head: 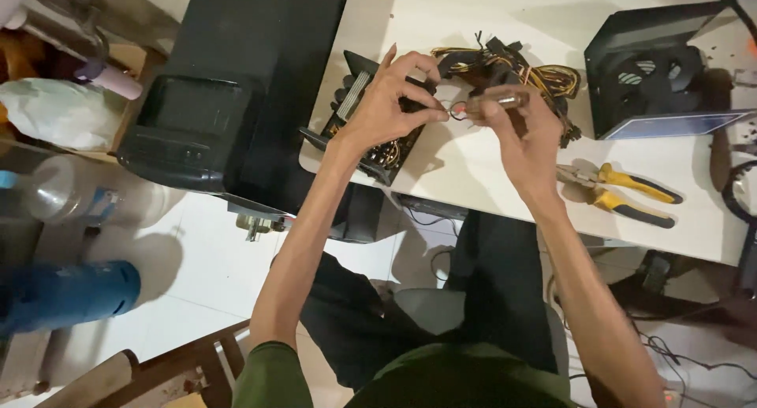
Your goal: Organizing and untangling internal computer cables from a power supply unit and motherboard using pliers and a screwdriver.
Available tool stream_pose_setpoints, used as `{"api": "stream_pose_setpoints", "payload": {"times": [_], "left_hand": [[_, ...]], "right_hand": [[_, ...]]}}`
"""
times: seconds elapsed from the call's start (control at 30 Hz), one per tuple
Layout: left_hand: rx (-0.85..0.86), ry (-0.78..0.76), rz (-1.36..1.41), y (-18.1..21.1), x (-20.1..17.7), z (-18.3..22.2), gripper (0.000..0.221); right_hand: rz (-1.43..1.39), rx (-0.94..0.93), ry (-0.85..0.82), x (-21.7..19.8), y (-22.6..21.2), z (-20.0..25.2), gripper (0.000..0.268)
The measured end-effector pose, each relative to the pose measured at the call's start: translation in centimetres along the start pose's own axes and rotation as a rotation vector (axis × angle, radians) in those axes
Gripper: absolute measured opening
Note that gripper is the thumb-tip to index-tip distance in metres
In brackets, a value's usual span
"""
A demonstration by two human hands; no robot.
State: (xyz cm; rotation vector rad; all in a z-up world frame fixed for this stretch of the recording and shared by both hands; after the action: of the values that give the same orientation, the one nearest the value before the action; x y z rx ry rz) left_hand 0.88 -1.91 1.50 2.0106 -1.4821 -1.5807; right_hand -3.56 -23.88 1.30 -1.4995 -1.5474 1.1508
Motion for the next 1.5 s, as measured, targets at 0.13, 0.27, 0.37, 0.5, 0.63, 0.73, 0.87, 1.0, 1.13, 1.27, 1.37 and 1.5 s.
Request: {"api": "stream_pose_setpoints", "payload": {"times": [0.13,0.27,0.37,0.5,0.63,0.73,0.87,1.0,1.13,1.27,1.37,1.5], "left_hand": [[-0.018,-0.026,-0.011,-0.5,0.1,-0.1,0.008],[-0.019,0.003,-0.013,0.3,-0.4,-0.2,0.02],[0.091,0.166,0.098,1.5,-1.2,-0.3,0.013],[0.092,0.275,0.067,0.7,-1.4,-0.3,0.005],[-0.015,0.206,-0.064,0.2,-0.9,-0.3,0.005],[-0.047,0.146,-0.105,0.0,-0.8,-0.2,0.002],[-0.043,0.063,-0.182,-0.6,-0.4,-0.1,0.01],[-0.047,0.061,-0.182,-0.2,-0.5,-0.2,0.009],[-0.06,0.088,-0.161,-0.1,-0.6,-0.2,0.013],[-0.031,0.107,-0.176,-0.1,-0.6,-0.2,0.013],[-0.045,0.084,-0.227,-0.8,-0.1,-0.1,0.016],[-0.039,0.079,-0.22,-0.3,-0.4,0.0,0.011]], "right_hand": [[-0.012,-0.095,-0.11,1.4,-0.1,-1.0,0.016],[0.07,-0.184,-0.136,1.4,0.2,-1.7,0.016],[0.158,-0.149,-0.135,1.0,0.0,-2.0,0.015],[0.233,-0.138,-0.141,1.7,0.7,-2.5,0.015],[0.239,-0.095,-0.197,2.4,1.2,-3.2,0.015],[0.296,-0.128,-0.221,2.7,1.0,-3.5,0.017],[0.366,-0.169,-0.279,2.9,0.3,-3.8,0.023],[0.401,-0.169,-0.289,3.0,0.4,-4.0,0.024],[0.388,-0.184,-0.282,3.2,0.1,-3.9,0.024],[0.384,-0.195,-0.301,3.3,0.0,-4.0,0.022],[0.453,-0.152,-0.316,3.3,0.6,-4.0,0.026],[0.432,-0.181,-0.294,3.4,0.7,-3.8,0.022]]}}
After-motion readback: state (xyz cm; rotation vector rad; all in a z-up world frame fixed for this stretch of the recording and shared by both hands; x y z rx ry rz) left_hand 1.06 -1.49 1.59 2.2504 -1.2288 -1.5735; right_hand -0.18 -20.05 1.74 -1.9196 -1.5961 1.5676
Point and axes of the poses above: each hand's wrist, its own z-axis away from the middle knuckle, its own x-axis out of the palm, y = z × x, the point moved 2 cm from there along -z, towards the middle knuckle, and after that the axes turned 1 degree about z, right-handed, at the moved point
